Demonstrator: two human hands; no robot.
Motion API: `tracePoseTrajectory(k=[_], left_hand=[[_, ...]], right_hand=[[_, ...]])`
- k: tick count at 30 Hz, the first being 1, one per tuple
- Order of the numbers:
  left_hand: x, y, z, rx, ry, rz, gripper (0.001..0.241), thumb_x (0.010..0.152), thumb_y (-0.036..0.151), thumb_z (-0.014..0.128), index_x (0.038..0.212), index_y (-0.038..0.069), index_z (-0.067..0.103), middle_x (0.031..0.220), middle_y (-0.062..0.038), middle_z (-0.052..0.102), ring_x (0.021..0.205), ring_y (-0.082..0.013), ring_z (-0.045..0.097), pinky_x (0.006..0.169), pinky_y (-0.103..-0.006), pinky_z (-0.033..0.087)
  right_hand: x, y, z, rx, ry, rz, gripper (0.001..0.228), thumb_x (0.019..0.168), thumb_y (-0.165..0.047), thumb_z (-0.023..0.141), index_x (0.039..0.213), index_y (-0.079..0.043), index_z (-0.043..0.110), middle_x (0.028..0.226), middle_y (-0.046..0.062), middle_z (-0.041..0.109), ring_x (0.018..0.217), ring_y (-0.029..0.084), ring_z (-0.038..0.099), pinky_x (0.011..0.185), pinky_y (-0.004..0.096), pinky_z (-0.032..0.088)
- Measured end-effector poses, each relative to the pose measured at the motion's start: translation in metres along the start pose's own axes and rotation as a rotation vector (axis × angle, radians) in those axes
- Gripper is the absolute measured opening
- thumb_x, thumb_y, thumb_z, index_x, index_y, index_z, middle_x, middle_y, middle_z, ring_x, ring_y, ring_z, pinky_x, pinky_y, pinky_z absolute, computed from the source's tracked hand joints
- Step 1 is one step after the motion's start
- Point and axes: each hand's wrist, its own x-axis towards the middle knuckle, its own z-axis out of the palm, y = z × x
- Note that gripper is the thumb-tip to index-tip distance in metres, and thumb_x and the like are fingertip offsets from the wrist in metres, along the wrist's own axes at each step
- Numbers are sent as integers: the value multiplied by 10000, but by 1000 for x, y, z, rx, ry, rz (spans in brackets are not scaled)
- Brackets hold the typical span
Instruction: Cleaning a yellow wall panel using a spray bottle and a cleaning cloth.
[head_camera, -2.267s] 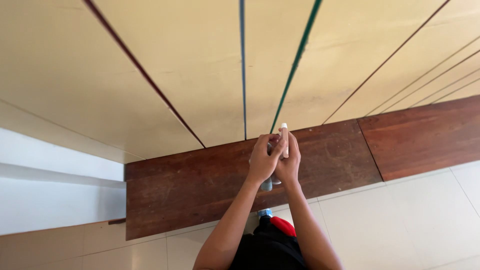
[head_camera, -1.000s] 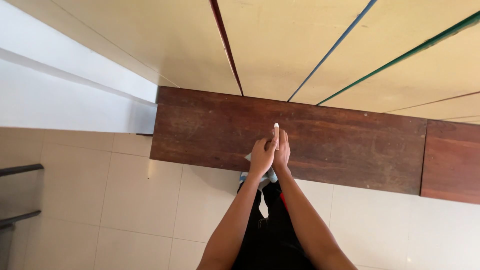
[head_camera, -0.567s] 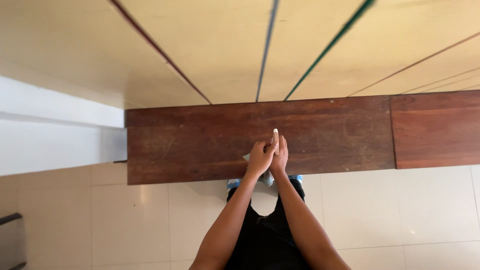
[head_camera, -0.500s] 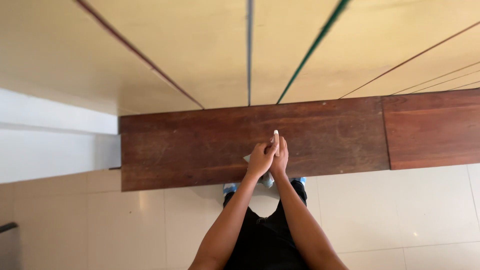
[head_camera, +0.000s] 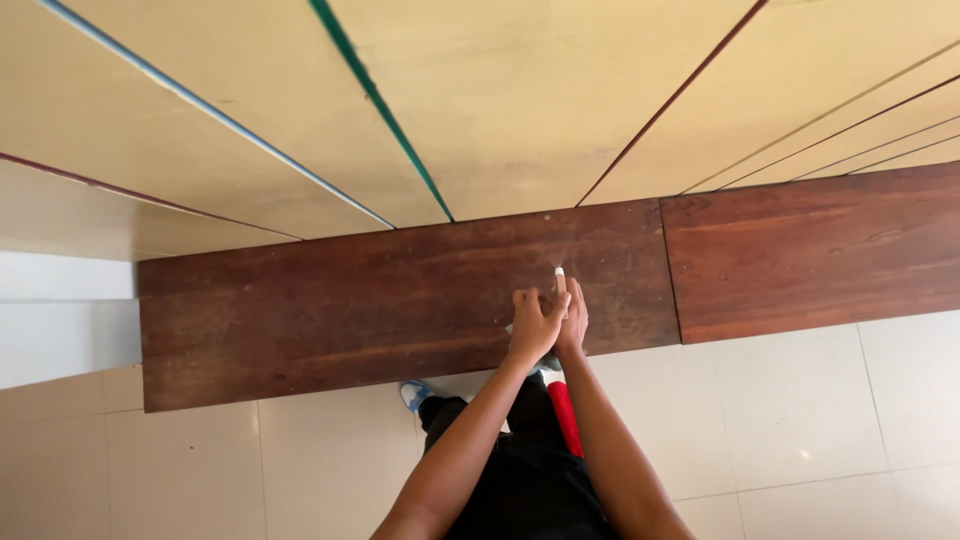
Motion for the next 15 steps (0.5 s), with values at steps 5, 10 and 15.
tracePoseTrajectory(k=[5, 10, 15], left_hand=[[-7, 22, -1, -5, 3, 52, 535, 954, 581, 642, 1089, 63, 643, 1115, -153, 592, 1175, -388, 615, 1023, -467, 498], [-17, 52, -28, -30, 51, 177, 513, 956, 566, 646, 1070, 66, 646, 1098, -151, 592, 1169, -391, 614, 1019, -471, 498], [-30, 97, -66, -25, 64, 378, 491, 958, 550, 650, 1051, 68, 648, 1081, -150, 592, 1164, -394, 613, 1016, -474, 498]], right_hand=[[9, 17, 2, -21, 21, 19, 178, 846, -276, 603, 945, -156, 515, 924, 92, 557, 929, 385, 621, 811, 570, 511], [7, -35, -13, 73, 123, -167, 251, 806, -241, 622, 1046, -227, 548, 944, 54, 560, 952, 335, 633, 792, 510, 533], [5, -106, -33, 227, 304, -389, 477, 794, -171, 616, 1255, -295, 617, 1022, 50, 607, 942, 324, 655, 785, 464, 553]])
